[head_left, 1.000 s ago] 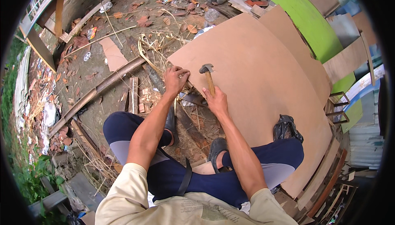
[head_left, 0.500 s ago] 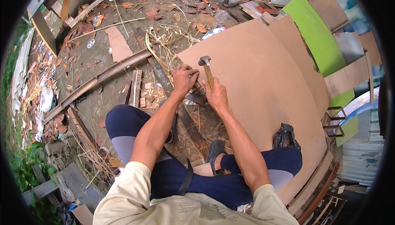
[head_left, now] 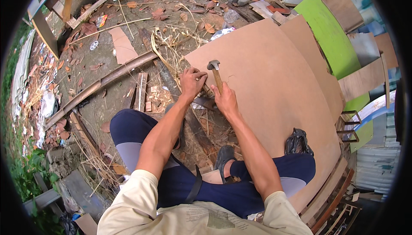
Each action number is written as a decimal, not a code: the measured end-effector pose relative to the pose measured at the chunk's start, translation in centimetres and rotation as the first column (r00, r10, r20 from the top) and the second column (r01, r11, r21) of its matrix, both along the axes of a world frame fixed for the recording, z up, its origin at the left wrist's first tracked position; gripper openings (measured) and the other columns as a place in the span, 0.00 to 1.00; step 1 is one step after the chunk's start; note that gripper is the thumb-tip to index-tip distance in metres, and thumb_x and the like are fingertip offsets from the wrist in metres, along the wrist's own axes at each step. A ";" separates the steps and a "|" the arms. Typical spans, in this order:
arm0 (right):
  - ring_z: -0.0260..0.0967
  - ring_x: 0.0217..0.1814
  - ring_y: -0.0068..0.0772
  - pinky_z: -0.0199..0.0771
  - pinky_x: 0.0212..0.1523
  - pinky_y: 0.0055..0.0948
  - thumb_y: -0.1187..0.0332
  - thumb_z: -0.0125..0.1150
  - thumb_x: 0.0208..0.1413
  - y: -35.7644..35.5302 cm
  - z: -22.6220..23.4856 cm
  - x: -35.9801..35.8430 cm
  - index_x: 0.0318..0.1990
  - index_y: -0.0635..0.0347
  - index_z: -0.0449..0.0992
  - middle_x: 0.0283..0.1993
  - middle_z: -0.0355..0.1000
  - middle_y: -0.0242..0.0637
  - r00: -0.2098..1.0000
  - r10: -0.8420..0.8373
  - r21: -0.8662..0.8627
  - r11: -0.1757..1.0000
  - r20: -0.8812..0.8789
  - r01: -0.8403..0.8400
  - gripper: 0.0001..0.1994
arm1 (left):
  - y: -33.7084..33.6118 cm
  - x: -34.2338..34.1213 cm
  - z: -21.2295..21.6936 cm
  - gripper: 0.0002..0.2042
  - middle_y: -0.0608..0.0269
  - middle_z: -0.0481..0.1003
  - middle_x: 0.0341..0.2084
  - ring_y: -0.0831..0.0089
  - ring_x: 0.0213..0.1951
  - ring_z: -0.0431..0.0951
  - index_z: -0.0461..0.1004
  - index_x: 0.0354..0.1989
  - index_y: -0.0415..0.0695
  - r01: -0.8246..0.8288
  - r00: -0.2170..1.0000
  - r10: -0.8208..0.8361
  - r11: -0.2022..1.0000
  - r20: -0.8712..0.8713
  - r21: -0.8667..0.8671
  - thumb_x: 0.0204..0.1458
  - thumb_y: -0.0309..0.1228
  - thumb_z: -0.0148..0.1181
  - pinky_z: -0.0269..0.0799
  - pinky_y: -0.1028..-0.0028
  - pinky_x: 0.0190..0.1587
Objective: The person sits cross-legged and repeatedly hammers nails into a large board using a hammer. They retrieve nails from a black plastic bag and drive them into the board's edge.
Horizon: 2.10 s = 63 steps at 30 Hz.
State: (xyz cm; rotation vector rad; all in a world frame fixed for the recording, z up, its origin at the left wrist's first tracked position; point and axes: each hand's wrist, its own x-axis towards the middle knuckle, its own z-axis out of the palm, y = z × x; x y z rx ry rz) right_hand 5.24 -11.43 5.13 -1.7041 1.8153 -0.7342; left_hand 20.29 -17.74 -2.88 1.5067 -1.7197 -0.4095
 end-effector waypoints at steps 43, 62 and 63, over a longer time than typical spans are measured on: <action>0.73 0.31 0.67 0.69 0.30 0.54 0.60 0.55 0.65 0.5 2.2 0.7 0.41 0.65 0.66 0.25 0.72 0.62 0.998 -0.007 0.010 1.000 -0.059 0.008 0.14 | -4.0 0.2 -2.3 0.11 0.65 0.78 0.29 0.78 0.29 0.77 0.76 0.40 0.37 0.260 0.516 0.446 0.731 -0.731 0.630 0.50 0.25 0.70 0.72 0.77 0.31; 0.74 0.30 0.64 0.70 0.30 0.51 0.60 0.55 0.65 0.1 -0.4 0.8 0.38 0.66 0.69 0.25 0.72 0.59 0.994 -0.064 0.067 0.995 -0.094 0.070 0.15 | -4.4 0.5 -3.2 0.08 0.68 0.76 0.25 0.80 0.22 0.73 0.75 0.35 0.40 0.328 0.426 0.447 0.734 -0.786 0.595 0.50 0.24 0.70 0.67 0.79 0.24; 0.74 0.31 0.65 0.70 0.31 0.52 0.60 0.55 0.65 0.3 0.1 1.2 0.38 0.67 0.69 0.25 0.72 0.60 0.995 -0.094 0.022 0.995 -0.015 0.094 0.15 | -4.4 0.9 -3.3 0.08 0.68 0.76 0.24 0.81 0.22 0.73 0.76 0.35 0.40 0.313 0.439 0.451 0.734 -0.777 0.603 0.50 0.24 0.70 0.67 0.79 0.24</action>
